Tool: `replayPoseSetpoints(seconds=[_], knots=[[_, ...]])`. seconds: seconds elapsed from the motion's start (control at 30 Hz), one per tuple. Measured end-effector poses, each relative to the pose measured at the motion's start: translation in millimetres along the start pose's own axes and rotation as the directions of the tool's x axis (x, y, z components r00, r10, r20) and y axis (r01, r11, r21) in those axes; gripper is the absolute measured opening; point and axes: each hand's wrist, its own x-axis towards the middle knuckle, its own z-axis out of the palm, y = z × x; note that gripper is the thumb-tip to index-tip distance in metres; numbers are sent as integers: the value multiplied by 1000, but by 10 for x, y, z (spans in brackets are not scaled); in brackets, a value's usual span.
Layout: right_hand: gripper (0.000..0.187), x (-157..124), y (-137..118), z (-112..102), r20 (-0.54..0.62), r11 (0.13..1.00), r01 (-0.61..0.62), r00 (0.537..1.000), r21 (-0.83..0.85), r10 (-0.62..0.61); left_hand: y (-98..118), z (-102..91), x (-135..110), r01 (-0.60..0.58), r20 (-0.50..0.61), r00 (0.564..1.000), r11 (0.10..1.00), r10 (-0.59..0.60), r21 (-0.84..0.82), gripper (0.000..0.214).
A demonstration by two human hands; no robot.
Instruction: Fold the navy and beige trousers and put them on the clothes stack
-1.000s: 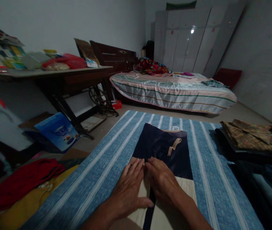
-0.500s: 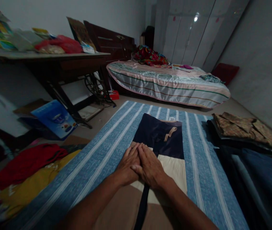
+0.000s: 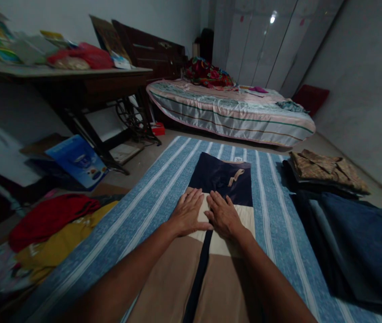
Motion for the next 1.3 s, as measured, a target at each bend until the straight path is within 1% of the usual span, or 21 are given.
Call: replayPoseSetpoints(seconds=[0.1, 0.17, 0.23, 0.3, 0.37, 0.43, 0.5, 0.57, 0.63, 0.73, 0.83, 0.97, 1.03, 1.1, 1.17, 1.23, 1.3], knots=[[50, 3, 20, 9, 9, 1000, -9, 1000, 6, 9, 29, -67, 20, 16, 29, 999, 1000, -16, 7, 99], [50, 2, 30, 11, 12, 1000, -13, 1000, 5, 13, 68, -133, 12, 22, 45, 999, 1000, -23, 4, 87], [50, -2, 29, 4, 13, 1000, -18, 1000, 9, 18, 125, -181, -40, 3, 26, 1000, 1000, -3, 11, 72], [49, -10, 16, -15, 7, 1000, -19, 1000, 21, 19, 192, -175, -143, -43, -13, 999, 998, 43, 36, 63], [49, -18, -3, -36, -4, 999, -18, 1000, 35, 18, 257, -107, -278, -91, -20, 996, 994, 92, 58, 64], [48, -24, -20, -52, -18, 999, -20, 1000, 46, 21, 306, -9, -405, -115, -7, 993, 992, 116, 60, 71], [47, -27, -30, -58, -34, 998, -26, 999, 52, 28, 331, 73, -496, -119, -8, 993, 991, 120, 56, 74], [46, -27, -35, -56, -47, 998, -27, 998, 55, 30, 337, 106, -543, -119, -15, 993, 991, 120, 60, 72], [46, -25, -36, -52, -54, 998, -24, 998, 56, 27, 330, 97, -567, -129, -15, 991, 989, 130, 67, 71], [46, -21, -35, -40, -55, 998, -23, 998, 56, 26, 309, 57, -600, -173, 1, 985, 983, 173, 55, 75], [46, -15, -37, -30, -48, 998, -32, 998, 57, 35, 288, 32, -646, -206, 29, 978, 978, 206, 13, 78], [46, -15, -56, -32, -52, 996, -32, 998, 79, 36, 275, -20, -694, -208, 73, 975, 976, 212, -59, 81], [46, -16, -70, -35, -56, 995, -33, 998, 89, 38, 269, -84, -690, -220, 77, 971, 971, 227, -96, 75], [46, -14, -82, -36, -63, 995, -33, 997, 90, 38, 256, -170, -636, -215, 11, 976, 968, 218, -126, 54], [46, -9, -93, -33, -72, 996, -30, 997, 87, 36, 226, -244, -517, -181, -110, 980, 974, 167, -136, 33], [46, -3, -102, -28, -84, 996, -24, 996, 91, 32, 178, -261, -346, -117, -212, 973, 987, 91, -110, 31], [46, 2, -109, -23, -96, 995, -22, 995, 102, 32, 113, -188, -172, -45, -252, 967, 998, 33, -44, 35]])
